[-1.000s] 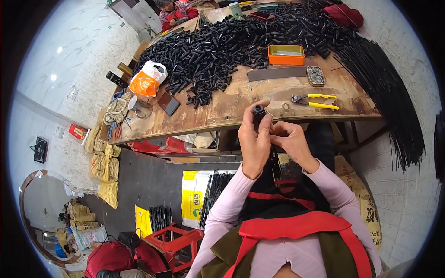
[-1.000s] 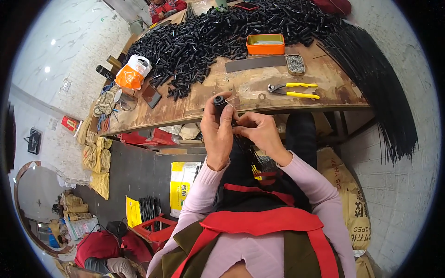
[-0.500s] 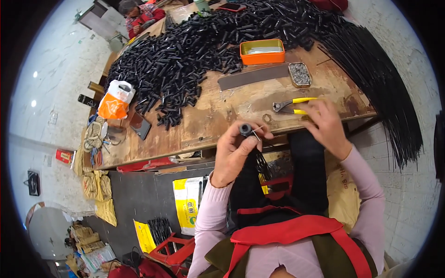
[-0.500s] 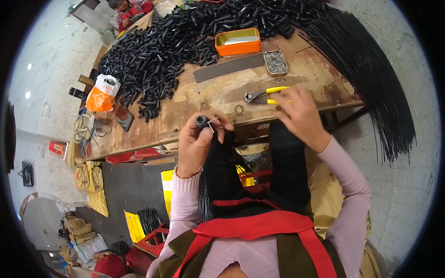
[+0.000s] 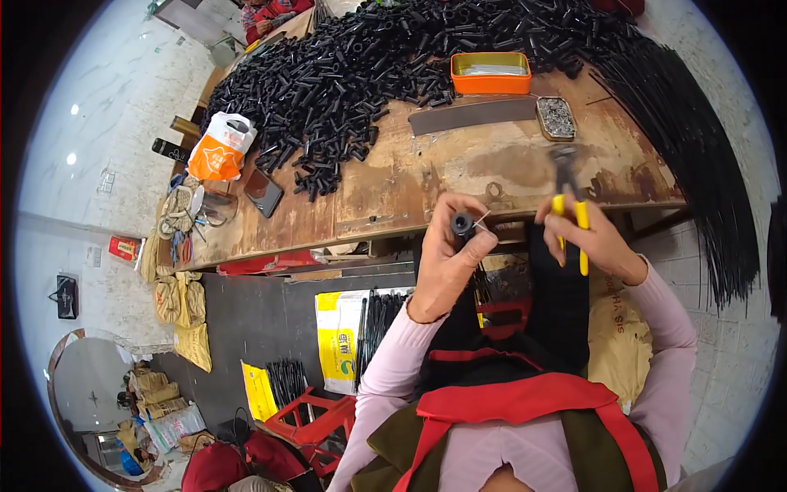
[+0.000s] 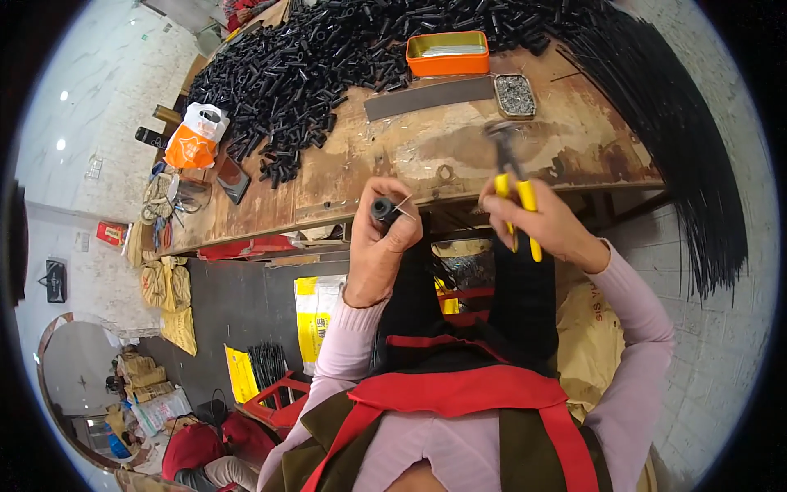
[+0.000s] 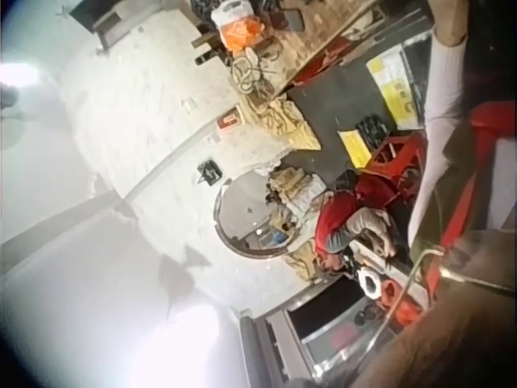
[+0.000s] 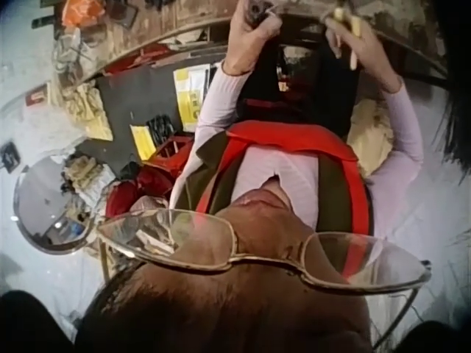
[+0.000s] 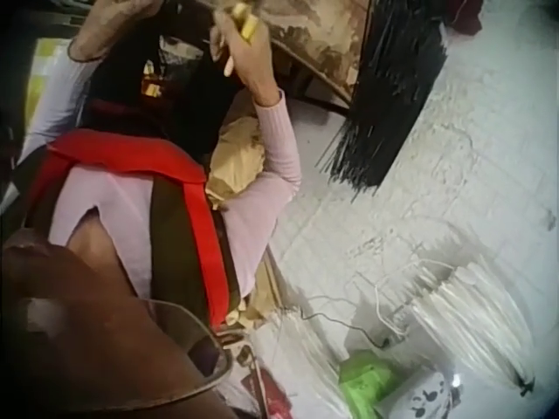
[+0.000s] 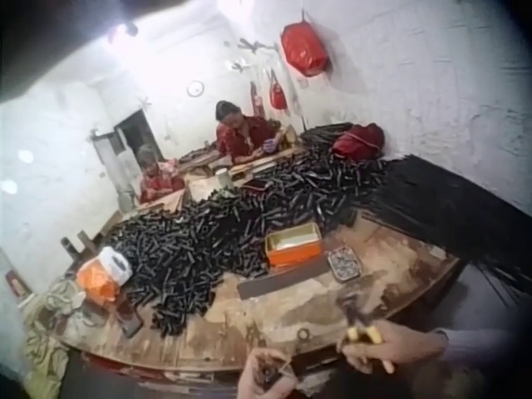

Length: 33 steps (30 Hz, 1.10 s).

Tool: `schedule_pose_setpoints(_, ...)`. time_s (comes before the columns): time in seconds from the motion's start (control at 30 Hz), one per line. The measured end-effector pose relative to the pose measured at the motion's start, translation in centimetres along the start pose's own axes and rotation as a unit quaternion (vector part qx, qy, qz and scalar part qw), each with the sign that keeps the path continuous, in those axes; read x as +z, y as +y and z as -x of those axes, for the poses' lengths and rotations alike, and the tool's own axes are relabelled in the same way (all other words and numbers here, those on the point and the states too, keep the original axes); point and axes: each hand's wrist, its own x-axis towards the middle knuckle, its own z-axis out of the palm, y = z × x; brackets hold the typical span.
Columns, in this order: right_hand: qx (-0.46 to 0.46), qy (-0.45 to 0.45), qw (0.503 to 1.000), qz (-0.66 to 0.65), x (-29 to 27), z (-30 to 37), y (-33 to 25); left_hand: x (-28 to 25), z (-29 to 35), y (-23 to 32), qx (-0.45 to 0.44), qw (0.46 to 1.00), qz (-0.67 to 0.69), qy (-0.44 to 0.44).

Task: Assembling, grouping, and cutting bundles of black cables at a workbench.

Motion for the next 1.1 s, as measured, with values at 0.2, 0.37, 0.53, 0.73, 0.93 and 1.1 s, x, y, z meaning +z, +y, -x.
schedule_pose_setpoints(0.2,-0.206,0.116,0.917,0.32,5.0,3.4,-0.3,0.4,3.0,1.9,0.068,0.995,0.06,0.043)
schedule_pose_setpoints(0.37,-0.275,0.198,0.79,0.512,8.5,5.8,-2.3,1.1,5.8,3.1,0.092,0.994,-0.059,0.006)
schedule_pose_setpoints(0.53,-0.328,0.234,0.741,0.538,9.8,6.1,-2.0,1.1,7.9,3.8,0.105,0.99,-0.085,-0.03)
schedule_pose_setpoints(0.73,-0.354,0.249,0.692,0.578,9.9,6.7,-1.8,0.9,8.9,4.1,0.074,0.992,-0.089,-0.053)
schedule_pose_setpoints(0.93,-0.349,0.231,0.697,0.582,9.7,7.3,-1.9,0.6,9.4,4.0,0.067,0.991,-0.091,-0.074)
schedule_pose_setpoints(1.1,-0.336,0.187,0.754,0.533,9.9,7.0,-1.4,0.7,8.8,3.8,0.068,0.993,-0.068,-0.071)
